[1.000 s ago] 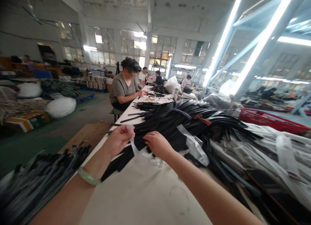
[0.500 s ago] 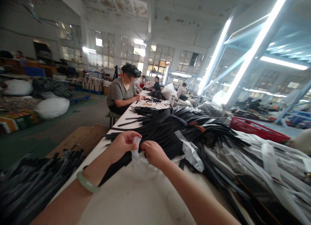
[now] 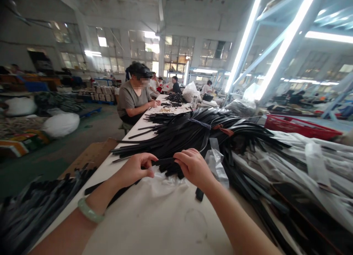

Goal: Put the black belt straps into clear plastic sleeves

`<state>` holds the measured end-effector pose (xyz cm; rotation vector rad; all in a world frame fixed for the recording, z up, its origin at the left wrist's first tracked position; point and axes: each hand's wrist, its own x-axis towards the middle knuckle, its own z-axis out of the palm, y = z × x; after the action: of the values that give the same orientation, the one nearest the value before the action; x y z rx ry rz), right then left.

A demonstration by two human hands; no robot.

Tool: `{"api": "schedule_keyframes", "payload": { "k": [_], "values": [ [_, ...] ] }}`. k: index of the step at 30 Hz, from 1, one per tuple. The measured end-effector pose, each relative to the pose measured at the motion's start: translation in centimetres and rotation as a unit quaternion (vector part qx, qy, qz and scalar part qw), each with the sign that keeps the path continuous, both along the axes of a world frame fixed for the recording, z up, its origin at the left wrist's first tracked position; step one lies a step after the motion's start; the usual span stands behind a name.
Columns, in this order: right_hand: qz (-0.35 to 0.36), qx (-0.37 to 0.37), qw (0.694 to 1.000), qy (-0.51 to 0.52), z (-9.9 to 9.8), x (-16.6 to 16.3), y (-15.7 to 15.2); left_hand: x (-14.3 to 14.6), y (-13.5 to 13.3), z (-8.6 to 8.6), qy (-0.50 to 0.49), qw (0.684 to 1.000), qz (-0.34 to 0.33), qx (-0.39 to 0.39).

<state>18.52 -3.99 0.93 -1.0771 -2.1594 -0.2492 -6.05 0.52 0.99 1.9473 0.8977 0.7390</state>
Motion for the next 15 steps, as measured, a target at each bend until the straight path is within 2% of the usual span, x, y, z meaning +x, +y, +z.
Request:
{"api": "schedule_keyframes", "payload": {
  "k": [6,11,15],
  "values": [
    [-0.008,-0.008,0.996,-0.083,-0.1,0.0,0.3,0.4,0.2,0.2,0.014,1.0,0.0,0.0],
    [-0.006,-0.015,0.99,-0.142,0.4,-0.6,-0.1,1.3,-0.2,-0.4,0.004,1.0,-0.002,0.003],
    [0.01,-0.017,0.986,-0.163,0.4,-2.0,-0.8,2.6,-1.2,-1.4,-0.026,0.997,-0.01,-0.069]
  ]
}}
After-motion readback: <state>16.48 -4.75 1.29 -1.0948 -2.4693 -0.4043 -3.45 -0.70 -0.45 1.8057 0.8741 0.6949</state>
